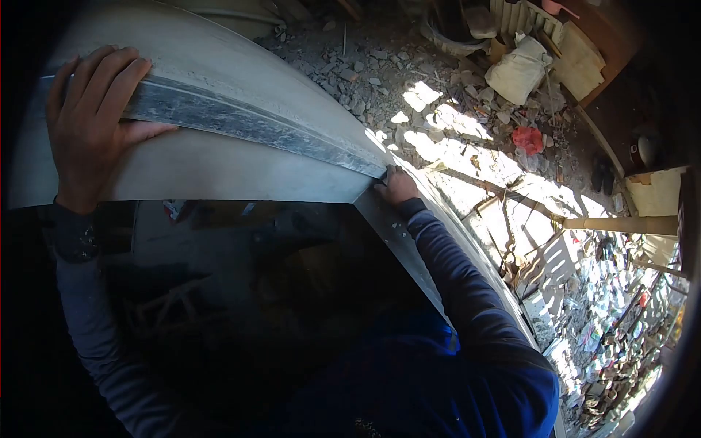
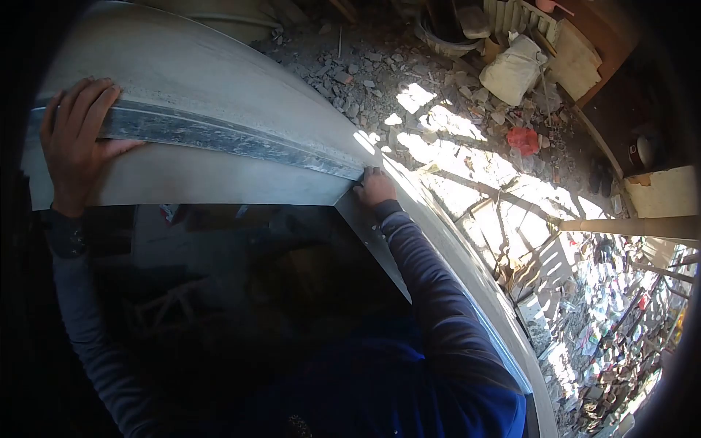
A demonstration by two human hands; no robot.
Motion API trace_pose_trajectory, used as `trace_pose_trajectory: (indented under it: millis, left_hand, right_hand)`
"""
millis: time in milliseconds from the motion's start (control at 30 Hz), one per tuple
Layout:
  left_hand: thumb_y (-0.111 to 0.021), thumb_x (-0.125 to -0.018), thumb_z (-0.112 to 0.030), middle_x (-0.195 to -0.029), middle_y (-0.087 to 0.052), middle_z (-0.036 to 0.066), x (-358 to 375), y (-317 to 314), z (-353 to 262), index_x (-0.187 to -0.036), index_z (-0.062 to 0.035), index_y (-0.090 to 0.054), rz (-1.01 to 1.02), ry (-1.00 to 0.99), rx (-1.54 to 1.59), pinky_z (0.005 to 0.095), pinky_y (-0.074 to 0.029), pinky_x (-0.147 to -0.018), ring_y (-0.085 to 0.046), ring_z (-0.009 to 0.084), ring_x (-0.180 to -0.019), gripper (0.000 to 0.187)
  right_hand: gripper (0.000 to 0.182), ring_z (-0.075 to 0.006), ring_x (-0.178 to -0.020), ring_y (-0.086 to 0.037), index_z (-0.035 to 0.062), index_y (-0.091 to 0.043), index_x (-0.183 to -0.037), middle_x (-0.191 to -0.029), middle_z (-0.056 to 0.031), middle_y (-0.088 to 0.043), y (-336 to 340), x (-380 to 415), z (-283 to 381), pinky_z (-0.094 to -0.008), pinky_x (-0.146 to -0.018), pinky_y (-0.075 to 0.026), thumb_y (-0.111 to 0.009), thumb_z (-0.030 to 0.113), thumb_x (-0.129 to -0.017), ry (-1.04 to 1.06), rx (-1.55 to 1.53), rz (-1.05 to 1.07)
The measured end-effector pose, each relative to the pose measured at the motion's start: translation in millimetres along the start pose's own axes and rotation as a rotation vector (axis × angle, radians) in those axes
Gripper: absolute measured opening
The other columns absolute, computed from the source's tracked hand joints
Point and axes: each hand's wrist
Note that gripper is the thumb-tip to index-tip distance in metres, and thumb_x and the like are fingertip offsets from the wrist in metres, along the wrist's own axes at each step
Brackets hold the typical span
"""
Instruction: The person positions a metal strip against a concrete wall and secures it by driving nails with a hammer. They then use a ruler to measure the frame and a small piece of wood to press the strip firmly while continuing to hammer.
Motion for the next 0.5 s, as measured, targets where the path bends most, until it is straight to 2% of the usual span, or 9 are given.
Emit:
trace_pose_trajectory:
  millis: [133,267,367,500]
  left_hand:
    - [-0.071,-0.064,-0.062,-0.124,-0.066,-0.004,0.0,0.3,-0.8,-0.122,-0.0166,-0.065,0.015,-0.007,-0.019,0.0402,-0.038,-0.112,-0.06,0.0171,-0.121,0.074]
    - [-0.07,-0.065,-0.063,-0.125,-0.066,-0.004,0.6,-0.7,-0.1,-0.122,-0.0167,-0.065,0.019,-0.017,-0.02,0.0396,-0.039,-0.112,-0.06,0.0174,-0.122,0.073]
    - [-0.07,-0.065,-0.062,-0.125,-0.067,-0.003,1.7,-0.5,1.6,-0.122,-0.0166,-0.065,0.035,-0.018,-0.033,0.0394,-0.04,-0.112,-0.06,0.0178,-0.122,0.073]
    - [-0.071,-0.065,-0.06,-0.127,-0.067,-0.002,0.8,0.9,5.1,-0.124,-0.0161,-0.064,0.052,-0.045,-0.039,0.04,-0.042,-0.111,-0.06,0.0187,-0.122,0.074]
  right_hand:
    - [0.055,-0.0392,-0.095,-0.067,-0.0003,-0.059,-0.117,-0.109,-0.0232,-0.066,-4.2,-9.5,-4.2,-0.048,-0.081,-0.056,-0.074,0.038,-0.08,0.099,-0.012,-0.13]
    - [0.043,-0.0387,-0.085,-0.069,0.0012,-0.062,-0.109,-0.096,-0.0229,-0.068,-7.6,-15.7,-9.2,-0.0476,-0.077,-0.056,-0.07,0.033,-0.08,0.098,-0.033,-0.057]
    - [0.044,-0.039,-0.087,-0.069,0.0006,-0.063,-0.109,-0.098,-0.0224,-0.068,-9.0,-15.8,-5.2,-0.0476,-0.077,-0.057,-0.069,0.033,-0.08,0.061,-0.014,-0.058]
    - [0.047,-0.0366,-0.098,-0.068,0.0007,-0.063,-0.114,-0.109,-0.0205,-0.066,-3.4,-3.5,2.4,-0.0447,-0.082,-0.057,-0.068,0.037,-0.085,-0.039,0.0,-0.082]
Point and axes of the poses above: each hand's wrist, its own x-axis away from the middle knuckle, its own y-axis out of the back of the hand, z = x × y
